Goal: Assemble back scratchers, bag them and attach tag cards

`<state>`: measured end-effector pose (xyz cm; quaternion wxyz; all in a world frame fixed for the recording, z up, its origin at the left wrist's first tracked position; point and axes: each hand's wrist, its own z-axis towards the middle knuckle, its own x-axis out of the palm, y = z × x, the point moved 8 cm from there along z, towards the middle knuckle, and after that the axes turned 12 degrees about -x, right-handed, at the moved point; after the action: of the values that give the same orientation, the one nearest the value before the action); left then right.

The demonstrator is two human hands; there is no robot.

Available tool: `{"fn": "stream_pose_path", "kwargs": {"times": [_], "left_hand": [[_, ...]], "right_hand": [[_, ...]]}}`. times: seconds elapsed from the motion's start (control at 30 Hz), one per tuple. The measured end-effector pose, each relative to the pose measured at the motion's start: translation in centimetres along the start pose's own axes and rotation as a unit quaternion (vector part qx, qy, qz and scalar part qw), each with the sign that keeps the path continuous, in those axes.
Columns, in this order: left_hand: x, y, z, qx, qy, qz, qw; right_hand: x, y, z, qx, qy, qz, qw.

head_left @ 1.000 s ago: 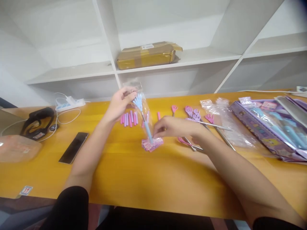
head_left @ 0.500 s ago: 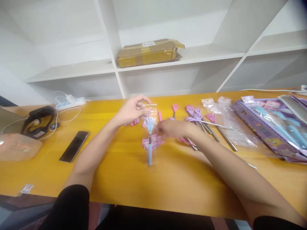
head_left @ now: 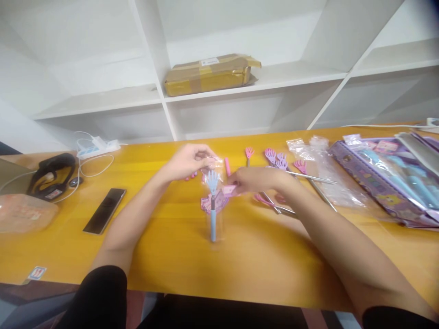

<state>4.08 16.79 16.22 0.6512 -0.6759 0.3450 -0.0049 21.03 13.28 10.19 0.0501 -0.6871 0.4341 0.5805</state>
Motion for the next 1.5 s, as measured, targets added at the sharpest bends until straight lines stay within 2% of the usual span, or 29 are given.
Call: {"fn": "stream_pose_path", "kwargs": {"times": [0.07,0.1,0.17,0.23,0.3,0.4,0.47,0.57,0.63,0.67,0.7,0.8,0.9,1.0,1.1,1.2,1.3,1.37,1.5], "left_hand": [[0.0,0.1,-0.1,-0.01,0.002,0.005,1.0],[0.0,0.1,-0.1,-0.014,-0.001,0.008,1.0],[-0.2,0.2,-0.1,-0.015,-0.007,0.011,1.0],[-0.2,0.2,-0.2,-0.017,-0.008,0.017,1.0],[-0.2,0.2,-0.3,-0.024,-0.01,0.026,0.999],[0.0,0.2,-0.4,-0.029,-0.003,0.038,0.999],[0.2,0.1,-0.4,-0.024,0.002,0.042,0.999],[0.5,0.2,-0.5,-0.018,0.015,0.045,0.999],[0.9,0.2,-0.5,-0.02,0.031,0.04,0.999],[1.2,0.0,-0.5,-0.017,0.041,0.033,0.998],[1.4,-0.1,-0.6,-0.01,0.052,0.023,0.998],[2.0,-0.8,-0.6,0.023,0.084,-0.022,0.996],[2.2,-0.6,-0.2,0.026,0.091,-0.045,0.995],[2.5,-0.1,-0.1,0.012,0.104,-0.062,0.993],[3.0,-0.2,-0.4,0.01,0.119,-0.068,0.99],[3.2,-0.7,-0.9,0.013,0.131,-0.053,0.99],[3.6,-1.2,-1.4,0.023,0.171,-0.031,0.985],[3.6,-1.4,-1.6,0.043,0.185,-0.014,0.982],[3.2,-1.4,-1.3,0.048,0.162,0.004,0.986]], "right_hand": [[-2.4,0.0,-2.4,-0.024,-0.065,-0.017,0.997],[-4.0,0.5,-3.8,-0.051,-0.133,-0.036,0.989],[-7.1,2.1,-6.7,-0.11,-0.287,-0.075,0.948],[-8.5,4.1,-9.1,-0.165,-0.395,-0.102,0.898],[-8.4,6.0,-10.0,-0.208,-0.425,-0.124,0.872],[-7.3,8.2,-9.3,-0.254,-0.412,-0.172,0.858],[-6.7,9.0,-8.7,-0.282,-0.418,-0.21,0.838],[-6.2,9.7,-7.9,-0.315,-0.445,-0.292,0.786],[-6.0,9.7,-7.4,-0.315,-0.468,-0.342,0.752],[-6.0,9.6,-7.2,-0.309,-0.477,-0.352,0.744],[-6.0,9.3,-6.9,-0.302,-0.483,-0.348,0.745],[-6.2,8.6,-6.2,-0.289,-0.481,-0.297,0.773],[-6.1,8.4,-6.1,-0.288,-0.475,-0.273,0.786],[-6.1,8.3,-6.2,-0.277,-0.475,-0.294,0.782],[-5.8,8.0,-6.1,-0.291,-0.479,-0.319,0.765],[-5.8,7.1,-5.7,-0.287,-0.485,-0.297,0.771],[-6.1,6.2,-5.4,-0.27,-0.493,-0.234,0.793],[-6.4,5.5,-5.1,-0.251,-0.487,-0.157,0.822],[-6.8,3.7,-4.5,-0.155,-0.46,0.016,0.874]]}}
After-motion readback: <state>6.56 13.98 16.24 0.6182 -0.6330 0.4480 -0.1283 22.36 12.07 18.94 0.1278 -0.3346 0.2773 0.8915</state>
